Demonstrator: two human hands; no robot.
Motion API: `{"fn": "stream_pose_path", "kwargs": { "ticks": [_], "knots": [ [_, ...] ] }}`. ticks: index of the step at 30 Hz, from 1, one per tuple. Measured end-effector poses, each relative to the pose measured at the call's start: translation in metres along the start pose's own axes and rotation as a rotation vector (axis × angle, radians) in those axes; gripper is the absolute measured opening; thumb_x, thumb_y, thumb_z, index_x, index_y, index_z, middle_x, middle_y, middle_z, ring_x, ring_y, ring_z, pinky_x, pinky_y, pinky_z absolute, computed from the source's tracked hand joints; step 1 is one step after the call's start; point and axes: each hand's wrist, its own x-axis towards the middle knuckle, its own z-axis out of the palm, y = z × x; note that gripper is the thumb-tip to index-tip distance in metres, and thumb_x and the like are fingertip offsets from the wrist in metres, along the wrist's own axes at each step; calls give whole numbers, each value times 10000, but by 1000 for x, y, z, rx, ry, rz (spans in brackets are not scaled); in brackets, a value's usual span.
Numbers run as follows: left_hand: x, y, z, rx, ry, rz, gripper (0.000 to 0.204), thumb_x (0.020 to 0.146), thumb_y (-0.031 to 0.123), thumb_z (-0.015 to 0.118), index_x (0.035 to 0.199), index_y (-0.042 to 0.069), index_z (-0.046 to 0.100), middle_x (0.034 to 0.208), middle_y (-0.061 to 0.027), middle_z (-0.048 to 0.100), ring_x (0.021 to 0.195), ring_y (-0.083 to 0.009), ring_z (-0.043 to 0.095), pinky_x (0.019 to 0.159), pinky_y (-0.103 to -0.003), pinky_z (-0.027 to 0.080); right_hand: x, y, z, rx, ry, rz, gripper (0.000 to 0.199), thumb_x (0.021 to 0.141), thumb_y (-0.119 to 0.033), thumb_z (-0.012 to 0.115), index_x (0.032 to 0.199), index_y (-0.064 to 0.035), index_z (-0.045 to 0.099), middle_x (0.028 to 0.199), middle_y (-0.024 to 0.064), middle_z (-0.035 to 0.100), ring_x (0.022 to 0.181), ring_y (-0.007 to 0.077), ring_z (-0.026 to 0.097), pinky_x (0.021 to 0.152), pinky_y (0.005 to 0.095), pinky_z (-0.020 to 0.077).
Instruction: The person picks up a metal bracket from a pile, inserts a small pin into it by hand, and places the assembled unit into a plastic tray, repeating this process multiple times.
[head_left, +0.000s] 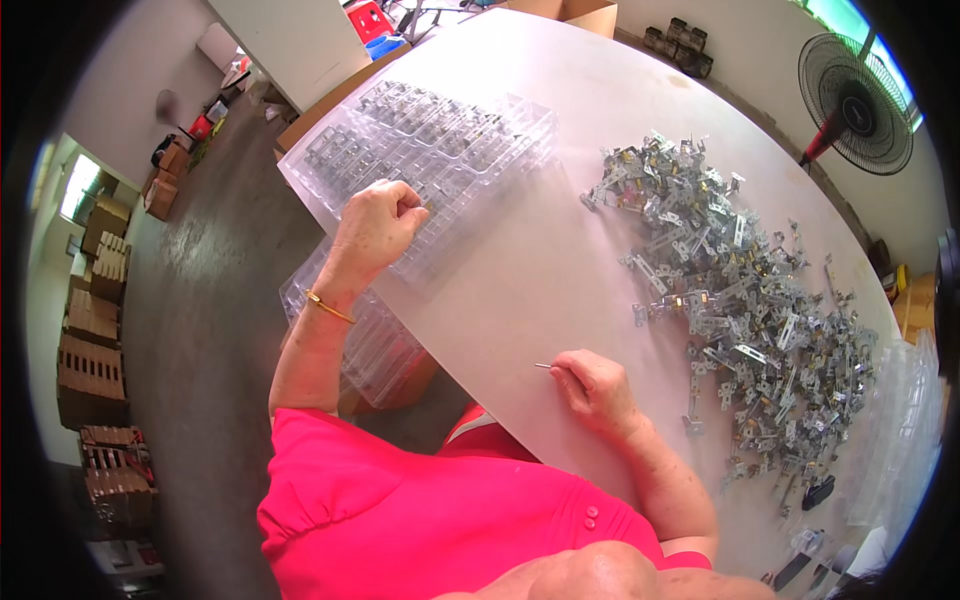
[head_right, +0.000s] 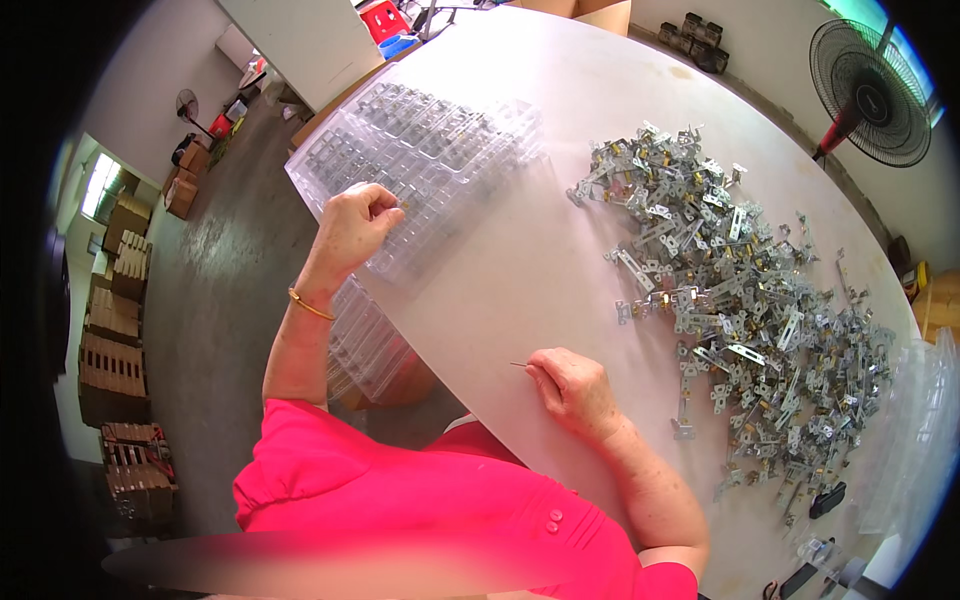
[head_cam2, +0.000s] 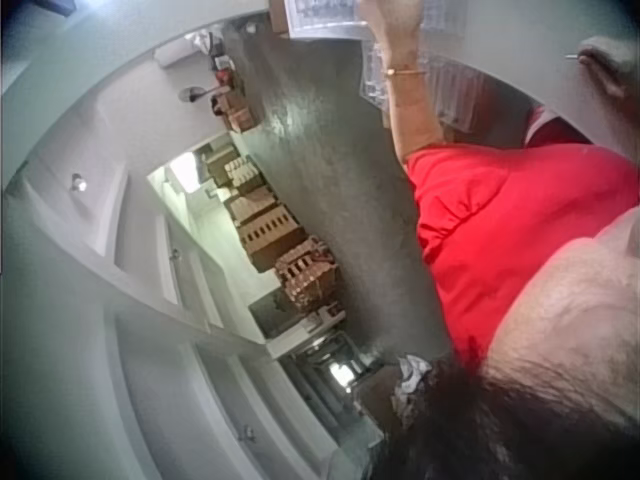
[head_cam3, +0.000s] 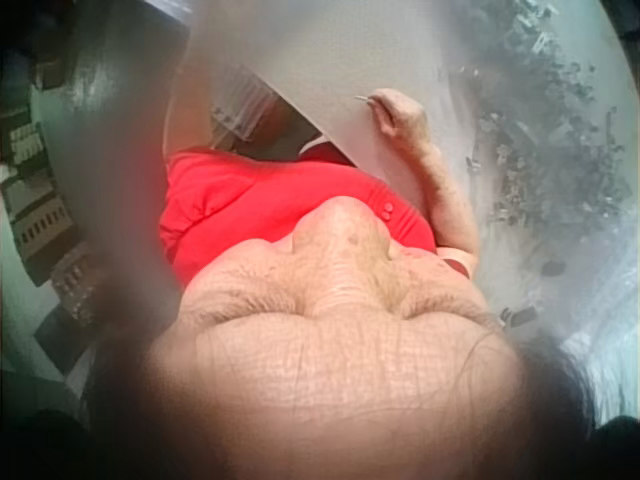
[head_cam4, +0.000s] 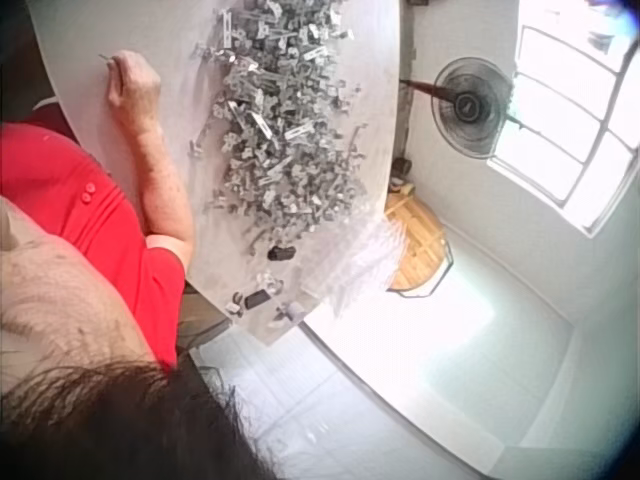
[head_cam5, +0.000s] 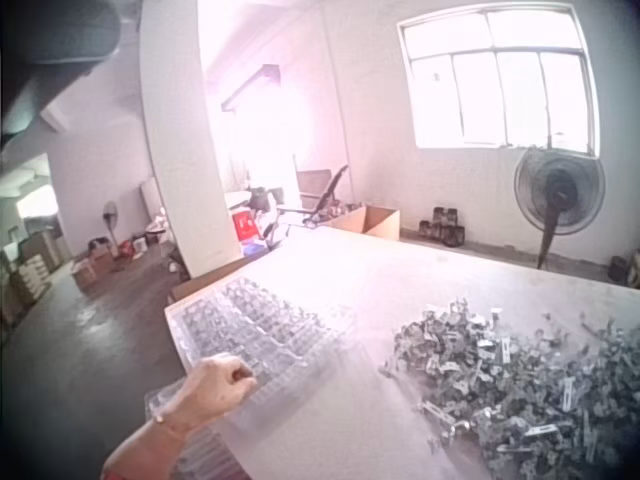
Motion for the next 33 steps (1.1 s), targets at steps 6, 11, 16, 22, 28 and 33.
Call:
{"fn": "stream_pose_path", "kwargs": {
  "ticks": [6,11,16,22,28,33],
  "knots": [
    [1,-2,4,98,-30,32,198,813,100,743,973,-11,711,795,-121,656,689,-176,617,681,-331,513,1,-2,-1,-11,-11,-1,104,867,-18,716,937,-40,642,860,126,681,757,327,668,657,395,536],
    [0,4,3,128,-96,37,207,813,114,751,978,-1,704,782,-128,647,685,-211,620,684,-354,511,1,-2,-2,3,-14,3,100,871,-21,717,936,-41,643,863,125,683,759,327,669,661,394,538],
    [1,-5,8,159,-92,76,192,818,120,750,958,-6,711,810,-151,664,714,-252,645,702,-377,518,1,-2,-1,6,-18,7,98,872,-26,718,937,-41,646,867,121,687,763,323,674,666,392,543],
    [2,-9,10,215,-74,124,184,826,131,745,929,-20,726,849,-165,678,782,-306,667,748,-399,522,1,-2,-2,0,-14,6,93,875,-34,717,937,-42,648,875,119,692,767,321,678,670,389,547],
    [0,-4,9,264,-82,131,184,834,140,729,925,-20,736,881,-166,670,821,-325,670,774,-414,518,1,-3,-2,-2,-19,12,85,876,-37,714,933,-42,649,887,122,696,780,322,683,678,389,551],
    [0,-3,8,291,-69,135,178,830,151,728,899,-12,737,865,-147,654,820,-319,664,771,-417,514,0,-3,-2,7,-18,17,79,879,-40,711,929,-43,650,892,126,696,789,325,684,685,392,551]
  ]
}}
